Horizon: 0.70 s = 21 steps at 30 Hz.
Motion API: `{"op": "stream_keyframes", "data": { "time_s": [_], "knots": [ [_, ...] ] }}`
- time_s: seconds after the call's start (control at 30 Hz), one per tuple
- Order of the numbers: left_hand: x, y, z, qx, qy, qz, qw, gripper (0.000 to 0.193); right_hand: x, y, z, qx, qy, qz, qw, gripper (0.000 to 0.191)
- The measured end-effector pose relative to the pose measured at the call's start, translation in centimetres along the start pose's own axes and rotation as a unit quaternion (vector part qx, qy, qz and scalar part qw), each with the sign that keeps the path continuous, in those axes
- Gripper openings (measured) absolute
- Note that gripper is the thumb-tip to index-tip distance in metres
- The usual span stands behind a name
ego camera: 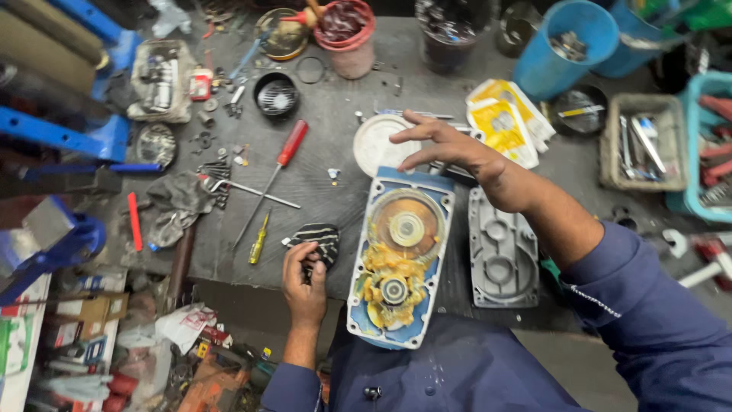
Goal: The person works at a cluttered workbench on a disassembled gearbox with old grease on its gears. They scrape and pick at the old grease, handle the fan and housing parts, flip the gearbox over, wipe their hands on a rag, and use a screwdriver on the housing screws.
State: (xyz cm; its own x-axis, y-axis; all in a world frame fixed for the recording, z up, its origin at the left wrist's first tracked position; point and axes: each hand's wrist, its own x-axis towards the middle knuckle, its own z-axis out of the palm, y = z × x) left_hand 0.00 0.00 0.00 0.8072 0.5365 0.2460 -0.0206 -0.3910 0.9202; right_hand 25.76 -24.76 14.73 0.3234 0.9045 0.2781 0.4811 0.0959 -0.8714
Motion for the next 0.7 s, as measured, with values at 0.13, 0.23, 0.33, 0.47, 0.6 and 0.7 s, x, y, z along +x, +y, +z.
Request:
{"op": "stream_keyframes", "data": {
  "time_s": [0.13,0.23,0.33,0.47,0.6,0.7],
  "knots": [
    [0.2,-0.1,-0.3,-0.019,-0.011,0.018,1.0,0.047,2.8,-0.2,-0.8,-0.018,-0.064,-0.001,0.998,0.116],
    [0.0,-0.4,-0.3,-0.013,-0.015,0.018,1.0,0.048,3.7,-0.1,-0.9,-0.019,-0.098,0.0,0.995,0.118],
    [0.1,-0.8,-0.3,-0.012,-0.011,0.022,1.0,0.05,4.4,0.2,-0.9,-0.018,-0.104,0.002,0.994,0.119],
    [-0.2,-1.2,-0.4,-0.01,-0.018,0.017,1.0,0.051,4.1,0.7,-0.6,-0.024,-0.097,-0.005,0.995,0.118],
    [-0.2,-1.4,-0.6,-0.007,-0.021,0.018,1.0,0.051,3.7,0.8,-0.4,-0.046,-0.09,-0.016,0.995,0.115],
    [-0.3,-1.4,-0.5,-0.015,-0.022,0.014,1.0,0.052,3.3,0.6,-0.2,-0.064,-0.08,-0.02,0.994,0.113]
  ]
}}
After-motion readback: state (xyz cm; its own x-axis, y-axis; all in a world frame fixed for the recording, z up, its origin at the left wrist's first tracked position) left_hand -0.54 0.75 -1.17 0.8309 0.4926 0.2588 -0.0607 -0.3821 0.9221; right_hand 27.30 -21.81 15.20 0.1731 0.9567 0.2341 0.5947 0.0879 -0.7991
